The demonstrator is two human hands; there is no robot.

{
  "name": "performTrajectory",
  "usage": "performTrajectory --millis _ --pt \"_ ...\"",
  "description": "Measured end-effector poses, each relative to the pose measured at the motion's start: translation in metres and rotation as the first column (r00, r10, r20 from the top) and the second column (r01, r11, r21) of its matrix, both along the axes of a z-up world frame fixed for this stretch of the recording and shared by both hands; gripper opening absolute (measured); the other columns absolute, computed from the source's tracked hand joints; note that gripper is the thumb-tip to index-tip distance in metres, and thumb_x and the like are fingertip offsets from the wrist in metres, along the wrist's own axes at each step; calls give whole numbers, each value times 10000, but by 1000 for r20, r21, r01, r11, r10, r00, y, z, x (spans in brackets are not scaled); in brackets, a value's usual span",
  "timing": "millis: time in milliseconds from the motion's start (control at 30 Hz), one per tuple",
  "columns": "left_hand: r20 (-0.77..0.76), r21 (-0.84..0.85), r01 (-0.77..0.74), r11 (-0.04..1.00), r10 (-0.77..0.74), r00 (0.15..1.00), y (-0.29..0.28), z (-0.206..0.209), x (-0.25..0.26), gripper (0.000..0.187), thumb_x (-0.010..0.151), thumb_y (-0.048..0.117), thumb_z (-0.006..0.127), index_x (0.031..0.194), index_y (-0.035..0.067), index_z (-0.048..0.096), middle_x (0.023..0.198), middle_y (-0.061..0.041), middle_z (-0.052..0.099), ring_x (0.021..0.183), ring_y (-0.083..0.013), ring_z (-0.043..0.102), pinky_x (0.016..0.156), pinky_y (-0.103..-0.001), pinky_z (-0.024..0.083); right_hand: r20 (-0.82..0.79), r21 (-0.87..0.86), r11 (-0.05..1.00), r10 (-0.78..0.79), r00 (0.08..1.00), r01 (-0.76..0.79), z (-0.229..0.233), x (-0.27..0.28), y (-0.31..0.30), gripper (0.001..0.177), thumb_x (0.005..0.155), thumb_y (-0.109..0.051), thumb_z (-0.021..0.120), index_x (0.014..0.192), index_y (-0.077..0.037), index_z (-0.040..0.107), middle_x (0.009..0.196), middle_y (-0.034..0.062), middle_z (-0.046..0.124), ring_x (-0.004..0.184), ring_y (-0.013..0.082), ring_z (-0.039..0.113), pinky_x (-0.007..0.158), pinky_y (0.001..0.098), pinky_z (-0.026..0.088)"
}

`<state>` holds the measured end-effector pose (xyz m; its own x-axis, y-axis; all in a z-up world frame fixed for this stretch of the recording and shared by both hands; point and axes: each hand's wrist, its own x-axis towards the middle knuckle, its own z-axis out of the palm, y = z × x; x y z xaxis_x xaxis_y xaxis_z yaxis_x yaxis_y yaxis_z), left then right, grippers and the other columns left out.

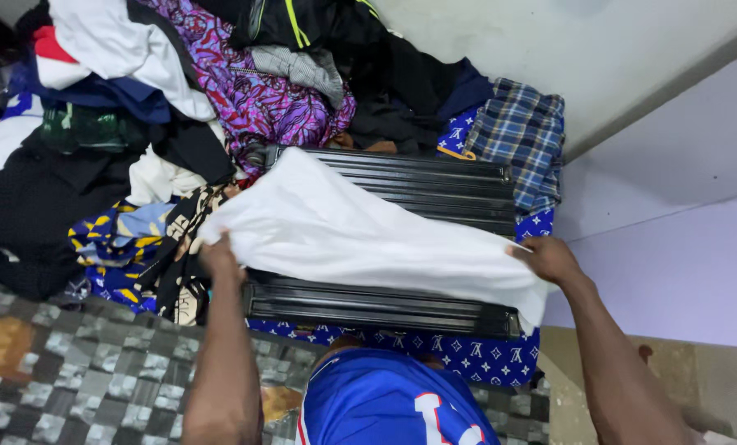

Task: The person folds a white cloth and a blue garment on a suitcase and places them on a shelf inside a closet.

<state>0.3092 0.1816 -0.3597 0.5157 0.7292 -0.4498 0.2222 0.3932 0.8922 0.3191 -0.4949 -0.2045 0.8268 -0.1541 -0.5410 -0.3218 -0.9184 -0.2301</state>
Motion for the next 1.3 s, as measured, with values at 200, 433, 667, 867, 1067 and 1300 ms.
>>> performTrajectory --millis 200,433,667,867,1067,1300 --pt "-68 65 7 998 -3 998 34 -10 -36 468 875 169 785 1290 25 621 1155 -80 714 915 -204 671 737 -372 579 164 9 997 75 984 -77 -9 38 56 424 885 -448 699 1137 -117 781 1058 159 760 1008 349 719 879 456 550" --pt "-84 -179 174 968 -191 978 -9 -7 -80 258 870 188 791 1042 57 650 845 -72 666 577 -177 556 443 -310 400 638 -3 990 -108 763 143 -95 -10 25 293 887 -150 634 1143 -23 701 1147 180 736 1048 396 685 930 473 538" --pt "-162 -187 62 980 -93 982 -58 33 -81 451 864 106 772 1159 64 433 862 -77 612 663 -188 642 594 -379 640 -35 614 455 -800 599 644 -132 -97 -8 552 1089 -493 619 1213 38 705 1168 216 715 1022 338 692 887 469 512" --pt "-121 -233 132 963 -164 979 -131 60 -82 535 923 177 723 1297 43 365 947 -161 605 736 -295 658 635 -467 626 -381 594 119 -829 409 796 -139 -94 -21 451 1025 -462 589 1341 -142 623 1299 70 638 1094 250 565 919 462 396" --pt "-251 -295 206 933 -284 925 -205 67 -80 509 988 284 689 1208 -143 521 1017 -222 638 839 -347 730 643 -470 660 -547 631 -93 -757 357 770 -164 -77 -45 308 947 -229 665 1233 -116 656 1127 12 714 1032 185 646 984 476 473" --pt "-285 -354 352 866 -459 842 -286 84 -94 481 989 357 644 1119 -105 616 980 -214 676 834 -296 711 632 -401 622 -468 716 -180 -841 272 675 -167 -85 -79 372 890 -65 659 1219 -215 570 906 2 631 815 164 615 785 444 601"
